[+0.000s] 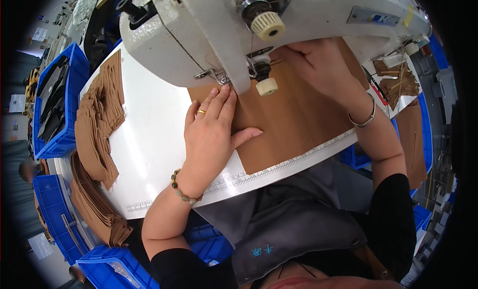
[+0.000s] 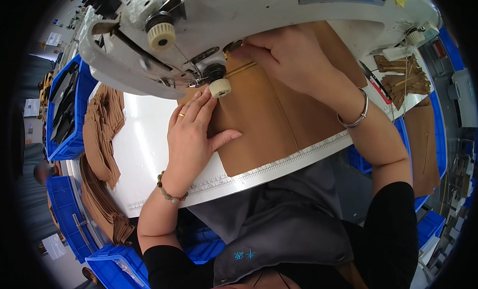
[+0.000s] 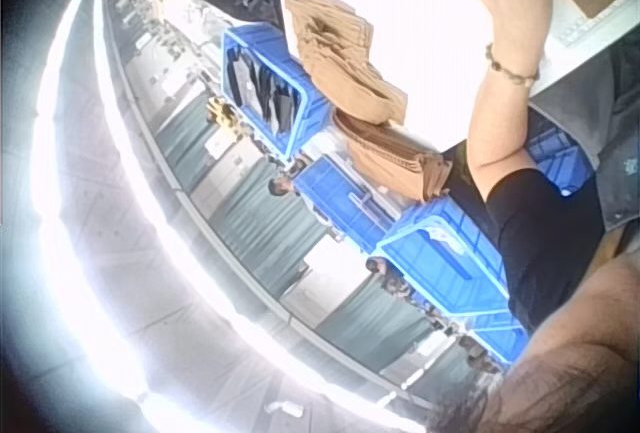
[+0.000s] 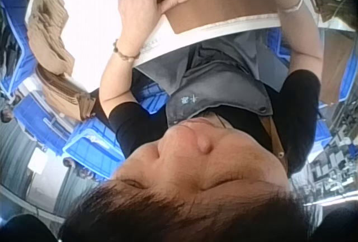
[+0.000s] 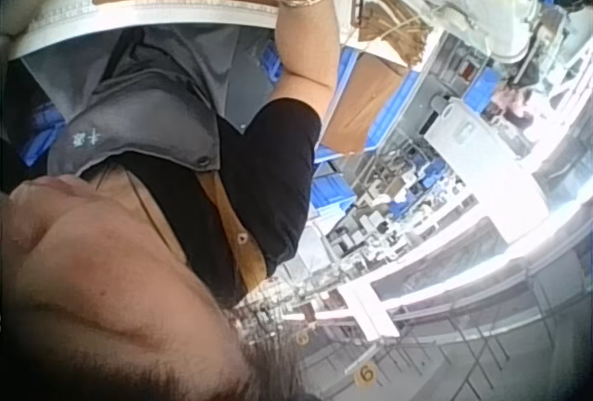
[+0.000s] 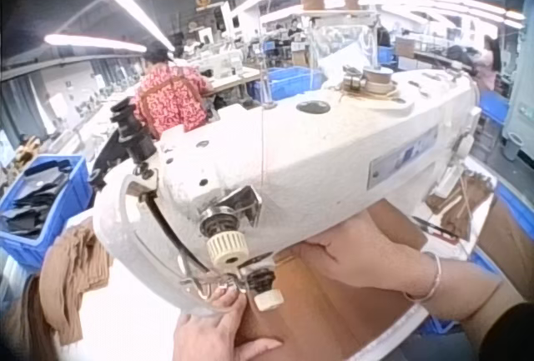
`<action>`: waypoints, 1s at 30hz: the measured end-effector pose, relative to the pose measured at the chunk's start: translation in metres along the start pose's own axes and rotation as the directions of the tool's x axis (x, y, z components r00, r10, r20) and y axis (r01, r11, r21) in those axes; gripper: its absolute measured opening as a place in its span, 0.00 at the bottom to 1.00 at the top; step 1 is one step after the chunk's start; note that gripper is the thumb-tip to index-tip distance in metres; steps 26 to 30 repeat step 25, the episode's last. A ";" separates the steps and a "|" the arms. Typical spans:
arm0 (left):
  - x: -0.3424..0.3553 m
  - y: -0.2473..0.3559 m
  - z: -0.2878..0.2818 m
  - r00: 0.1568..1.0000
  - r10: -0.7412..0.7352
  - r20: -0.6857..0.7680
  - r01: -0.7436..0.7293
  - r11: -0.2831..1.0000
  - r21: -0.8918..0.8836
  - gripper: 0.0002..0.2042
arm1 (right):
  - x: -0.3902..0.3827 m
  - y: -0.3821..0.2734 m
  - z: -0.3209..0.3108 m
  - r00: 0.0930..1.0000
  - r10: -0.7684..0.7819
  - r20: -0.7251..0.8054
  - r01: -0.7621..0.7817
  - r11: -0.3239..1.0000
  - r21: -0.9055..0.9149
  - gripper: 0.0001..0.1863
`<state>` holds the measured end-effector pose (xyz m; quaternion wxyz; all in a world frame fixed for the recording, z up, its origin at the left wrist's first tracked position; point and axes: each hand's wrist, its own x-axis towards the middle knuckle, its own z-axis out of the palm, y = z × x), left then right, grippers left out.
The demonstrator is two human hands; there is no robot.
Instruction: The person sews a zipper into a leather piece using an industrial sewing machine and thread.
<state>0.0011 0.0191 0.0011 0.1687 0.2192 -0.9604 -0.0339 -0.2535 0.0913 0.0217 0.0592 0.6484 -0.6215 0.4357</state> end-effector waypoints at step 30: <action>-0.017 0.003 -0.003 0.996 0.087 0.034 -0.090 0.990 0.105 0.33 | -0.035 -0.147 0.042 0.999 -0.029 -0.019 0.033 0.965 0.261 0.54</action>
